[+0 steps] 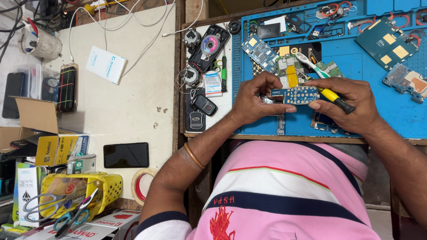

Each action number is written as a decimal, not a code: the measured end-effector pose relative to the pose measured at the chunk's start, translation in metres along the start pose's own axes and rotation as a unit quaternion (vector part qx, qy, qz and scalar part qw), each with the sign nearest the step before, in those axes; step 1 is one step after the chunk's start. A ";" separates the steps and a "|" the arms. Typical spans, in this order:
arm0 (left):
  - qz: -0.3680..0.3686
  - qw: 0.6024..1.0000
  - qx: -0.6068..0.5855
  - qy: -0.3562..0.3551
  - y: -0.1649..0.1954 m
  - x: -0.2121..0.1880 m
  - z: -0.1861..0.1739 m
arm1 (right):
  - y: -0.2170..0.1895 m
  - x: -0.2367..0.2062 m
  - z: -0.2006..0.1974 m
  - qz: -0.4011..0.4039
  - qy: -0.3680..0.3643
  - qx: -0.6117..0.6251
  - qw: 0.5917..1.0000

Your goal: The person repairs a phone motherboard at a workbench, holding the blue circuit board with one hand while using a yellow-handled screwdriver to work on its components. They reposition and turn the board repeatedly to reach different areas, then set it down on the blue mat among other boards.

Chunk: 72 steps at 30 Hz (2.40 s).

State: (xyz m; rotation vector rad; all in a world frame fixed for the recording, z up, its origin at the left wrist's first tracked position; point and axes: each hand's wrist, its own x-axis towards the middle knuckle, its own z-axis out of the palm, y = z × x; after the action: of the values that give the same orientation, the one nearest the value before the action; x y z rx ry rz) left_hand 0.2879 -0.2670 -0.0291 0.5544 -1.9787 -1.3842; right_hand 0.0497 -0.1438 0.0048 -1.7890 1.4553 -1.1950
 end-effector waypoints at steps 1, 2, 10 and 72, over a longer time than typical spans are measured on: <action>-0.002 1.000 0.000 -0.002 0.001 0.000 0.000 | 0.000 0.000 0.001 -0.001 0.003 0.004 1.000; -0.006 1.000 -0.009 -0.004 0.002 0.000 0.001 | 0.000 0.000 0.001 -0.006 0.007 -0.002 1.000; 0.010 0.998 -0.044 -0.042 0.018 0.000 -0.002 | 0.001 -0.003 0.000 -0.003 0.024 -0.022 0.999; -0.013 0.999 -0.013 -0.047 0.008 -0.001 -0.002 | 0.007 -0.005 0.001 0.004 -0.013 -0.001 1.000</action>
State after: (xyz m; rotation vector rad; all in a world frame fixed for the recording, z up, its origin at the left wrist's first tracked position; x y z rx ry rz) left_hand 0.2908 -0.2648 -0.0211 0.5136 -2.0309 -1.4732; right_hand 0.0477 -0.1411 -0.0030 -1.7928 1.4474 -1.1625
